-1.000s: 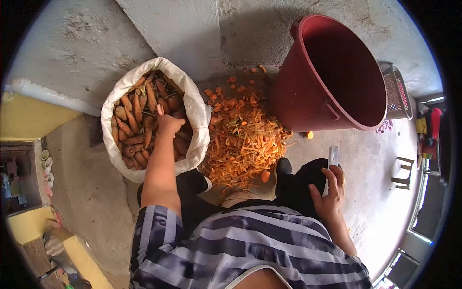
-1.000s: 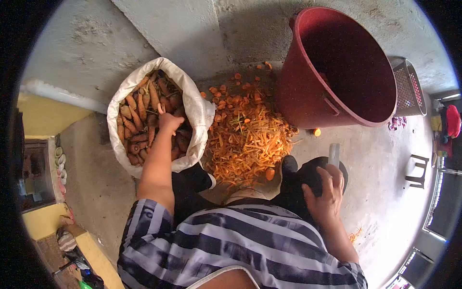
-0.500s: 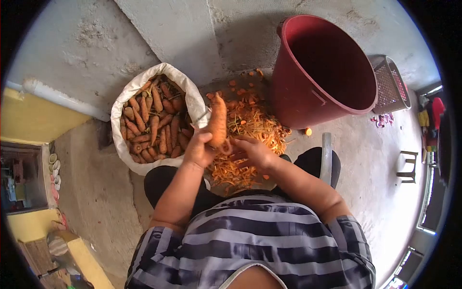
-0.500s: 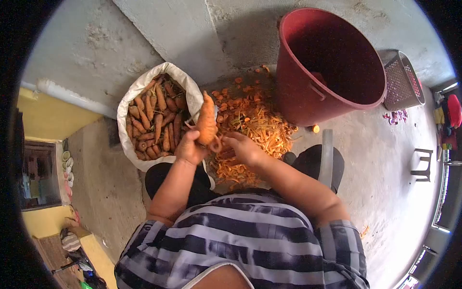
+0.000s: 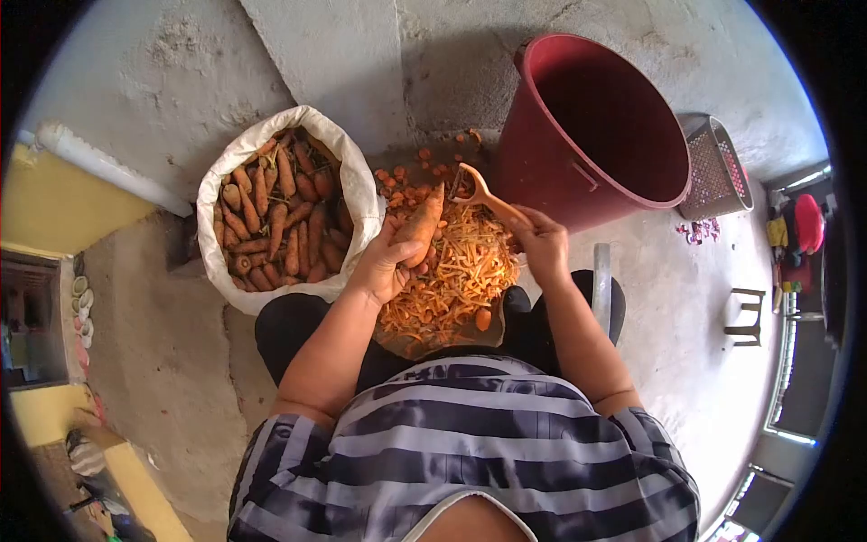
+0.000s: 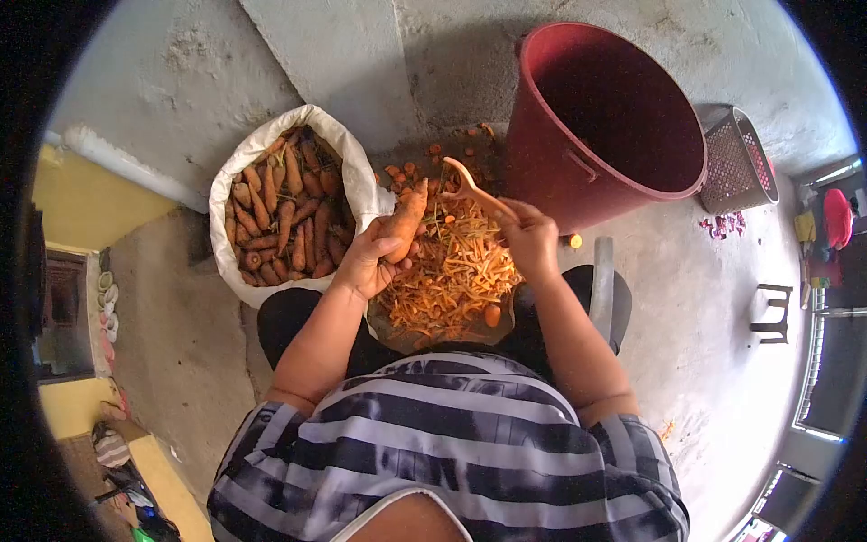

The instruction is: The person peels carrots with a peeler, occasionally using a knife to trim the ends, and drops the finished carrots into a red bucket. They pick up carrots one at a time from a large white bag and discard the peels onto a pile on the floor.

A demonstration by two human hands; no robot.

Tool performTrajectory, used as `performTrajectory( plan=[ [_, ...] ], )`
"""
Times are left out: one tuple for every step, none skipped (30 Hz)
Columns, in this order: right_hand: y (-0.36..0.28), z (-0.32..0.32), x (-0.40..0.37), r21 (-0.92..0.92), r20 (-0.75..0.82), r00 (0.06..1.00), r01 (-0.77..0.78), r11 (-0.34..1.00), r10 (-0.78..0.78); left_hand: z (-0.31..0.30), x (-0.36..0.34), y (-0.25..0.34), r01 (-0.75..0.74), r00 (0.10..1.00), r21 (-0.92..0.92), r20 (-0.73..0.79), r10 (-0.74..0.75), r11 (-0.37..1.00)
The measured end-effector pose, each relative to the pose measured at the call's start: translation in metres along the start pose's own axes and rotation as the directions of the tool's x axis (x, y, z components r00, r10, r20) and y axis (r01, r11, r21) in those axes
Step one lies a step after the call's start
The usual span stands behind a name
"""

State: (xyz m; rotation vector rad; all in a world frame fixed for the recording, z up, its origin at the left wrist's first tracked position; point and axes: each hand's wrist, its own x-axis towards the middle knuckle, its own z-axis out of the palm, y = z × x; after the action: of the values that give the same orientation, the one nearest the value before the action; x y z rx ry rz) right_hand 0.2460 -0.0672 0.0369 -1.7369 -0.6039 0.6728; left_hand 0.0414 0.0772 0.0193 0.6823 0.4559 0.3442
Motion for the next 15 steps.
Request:
performTrajectory(
  plan=[
    [-0.006, -0.005, 0.001, 0.125, 0.006, 1.0, 0.03, 0.992, -0.031, 0.0, 0.0, -0.002, -0.004, 0.999, -0.019, -0.036, 0.003, 1.0],
    [-0.013, -0.009, 0.001, 0.29, 0.034, 0.999, -0.01, 0.957, 0.0, 0.001, 0.001, -0.004, -0.009, 0.997, -0.037, -0.071, 0.007, 0.999],
    [-0.022, -0.013, 0.0, 0.448, 0.065, 0.998, -0.053, 0.893, 0.026, 0.006, 0.003, -0.002, -0.014, 0.995, -0.052, -0.104, 0.009, 0.999],
    [-0.029, -0.015, 0.0, 0.591, 0.099, 0.994, -0.098, 0.8, 0.048, 0.012, 0.004, 0.001, 0.012, 0.995, -0.148, -0.094, -0.027, 0.989],
    [-0.033, -0.016, 0.0, 0.665, 0.138, 0.99, -0.119, 0.737, 0.035, 0.017, 0.005, 0.002, 0.015, 0.997, -0.156, -0.07, -0.026, 0.988],
    [-0.036, -0.016, 0.001, 0.731, 0.176, 0.984, -0.144, 0.667, 0.02, 0.02, 0.005, 0.002, 0.018, 0.999, -0.164, -0.047, -0.026, 0.986],
    [-0.038, -0.015, 0.001, 0.789, 0.214, 0.977, -0.174, 0.59, 0.002, 0.022, 0.005, 0.001, 0.021, 0.999, -0.174, -0.025, -0.026, 0.985],
    [-0.039, -0.011, 0.002, 0.805, 0.191, 0.981, -0.169, 0.569, 0.02, 0.023, 0.005, -0.001, 0.034, 0.999, -0.175, -0.028, -0.04, 0.984],
    [-0.038, -0.009, 0.003, 0.797, 0.202, 0.979, -0.156, 0.583, -0.014, 0.02, 0.005, -0.004, 0.067, 0.997, -0.196, -0.032, -0.075, 0.978],
    [-0.038, -0.006, 0.004, 0.789, 0.214, 0.976, -0.143, 0.597, -0.049, 0.014, 0.008, -0.01, 0.099, 0.993, -0.216, -0.035, -0.109, 0.971],
    [-0.038, -0.003, 0.004, 0.782, 0.225, 0.971, -0.129, 0.61, -0.083, 0.008, 0.01, -0.014, 0.131, 0.989, -0.236, -0.036, -0.143, 0.963],
    [-0.044, 0.003, 0.002, 0.766, 0.243, 0.967, -0.139, 0.627, -0.083, 0.003, 0.01, -0.015, 0.186, 0.982, -0.291, 0.071, -0.173, 0.939],
    [-0.046, 0.008, 0.001, 0.732, 0.29, 0.955, -0.177, 0.658, -0.066, -0.003, 0.011, -0.014, 0.247, 0.964, -0.338, 0.179, -0.195, 0.908],
    [-0.046, 0.012, 0.001, 0.694, 0.337, 0.941, -0.215, 0.687, -0.046, -0.008, 0.011, -0.014, 0.31, 0.935, -0.377, 0.287, -0.208, 0.873],
    [-0.047, 0.016, 0.001, 0.654, 0.381, 0.924, -0.25, 0.714, -0.026, -0.003, 0.011, -0.016, 0.28, 0.955, -0.379, 0.203, -0.215, 0.882]
  ],
)
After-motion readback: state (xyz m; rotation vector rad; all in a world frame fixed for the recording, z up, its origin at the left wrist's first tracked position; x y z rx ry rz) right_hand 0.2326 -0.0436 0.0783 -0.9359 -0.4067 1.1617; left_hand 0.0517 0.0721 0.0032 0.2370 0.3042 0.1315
